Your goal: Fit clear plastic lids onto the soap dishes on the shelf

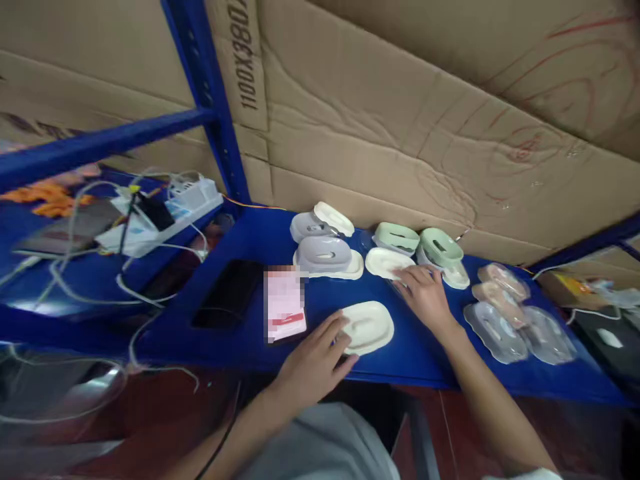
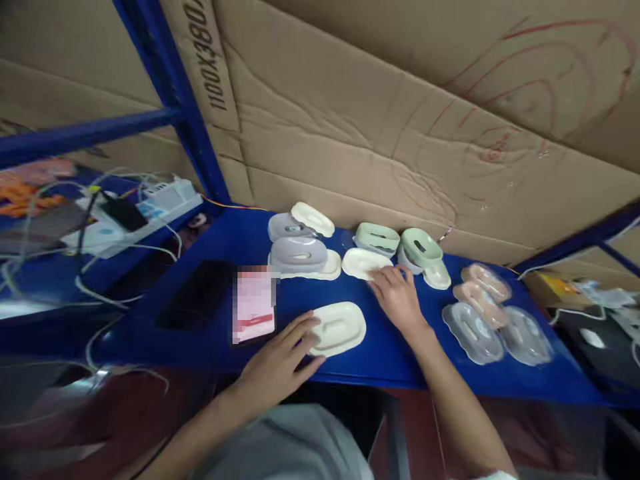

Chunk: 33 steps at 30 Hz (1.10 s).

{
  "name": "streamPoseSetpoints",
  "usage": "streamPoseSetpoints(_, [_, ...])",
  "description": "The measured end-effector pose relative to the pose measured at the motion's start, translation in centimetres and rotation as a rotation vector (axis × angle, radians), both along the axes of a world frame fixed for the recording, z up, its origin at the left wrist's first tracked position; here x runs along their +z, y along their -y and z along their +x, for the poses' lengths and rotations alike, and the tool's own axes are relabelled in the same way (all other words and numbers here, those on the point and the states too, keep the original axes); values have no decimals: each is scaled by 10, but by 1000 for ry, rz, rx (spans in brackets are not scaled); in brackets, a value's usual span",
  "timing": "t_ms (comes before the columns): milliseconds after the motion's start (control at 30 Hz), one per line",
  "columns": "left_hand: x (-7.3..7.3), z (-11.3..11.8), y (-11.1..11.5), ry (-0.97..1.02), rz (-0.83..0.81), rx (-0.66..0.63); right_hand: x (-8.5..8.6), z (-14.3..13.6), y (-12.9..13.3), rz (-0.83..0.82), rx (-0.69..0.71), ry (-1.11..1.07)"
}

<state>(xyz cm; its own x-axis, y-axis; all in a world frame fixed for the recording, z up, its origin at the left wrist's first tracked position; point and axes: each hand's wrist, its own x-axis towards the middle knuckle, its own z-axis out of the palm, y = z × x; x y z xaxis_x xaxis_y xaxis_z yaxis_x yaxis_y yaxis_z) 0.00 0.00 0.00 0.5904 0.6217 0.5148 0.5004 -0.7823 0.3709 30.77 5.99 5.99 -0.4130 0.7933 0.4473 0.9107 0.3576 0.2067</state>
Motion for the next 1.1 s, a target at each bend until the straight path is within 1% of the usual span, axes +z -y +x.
streamPoseSetpoints(67, [3,-2,1,-8,0,-2,4,-4,0,-31,-18,-36])
streamPoseSetpoints(133, [5,-3,2,-17,3,-6,9,-14,-5,-71,14,-89])
streamPoseSetpoints(233, [7,-3,2,-32,14,-19,15,-45,-27,-144,160,-203])
streamPoseSetpoints(333, [8,-3,2,-23,15,-20,13,-80,-59,-235,318,-236])
streamPoseSetpoints(433, [8,-4,2,-3,6,-30,9,-100,-81,-286,365,-231])
streamPoseSetpoints(500, [8,-4,2,8,4,-33,11,-101,-79,-249,357,-269])
streamPoseSetpoints(533, [8,-4,2,15,5,-28,14,-97,-73,-210,347,-300])
streamPoseSetpoints(600, [8,-4,3,37,-3,9,22,-81,-51,-131,318,-362])
streamPoseSetpoints(667, [7,-4,4,72,-33,59,27,-60,-19,-102,279,-402])
streamPoseSetpoints(733, [6,-3,4,114,-68,90,27,-40,16,-128,247,-422])
streamPoseSetpoints(800, [6,-3,3,151,-89,99,19,-26,49,-179,244,-422])
streamPoseSetpoints(900, [6,-4,2,138,-106,87,0,-23,85,-253,277,-397])
streamPoseSetpoints(1000, [8,-4,0,46,-58,36,-16,-32,101,-278,281,-354])
streamPoseSetpoints(1100, [8,-4,-1,-21,13,29,-22,-40,103,-239,273,-306])
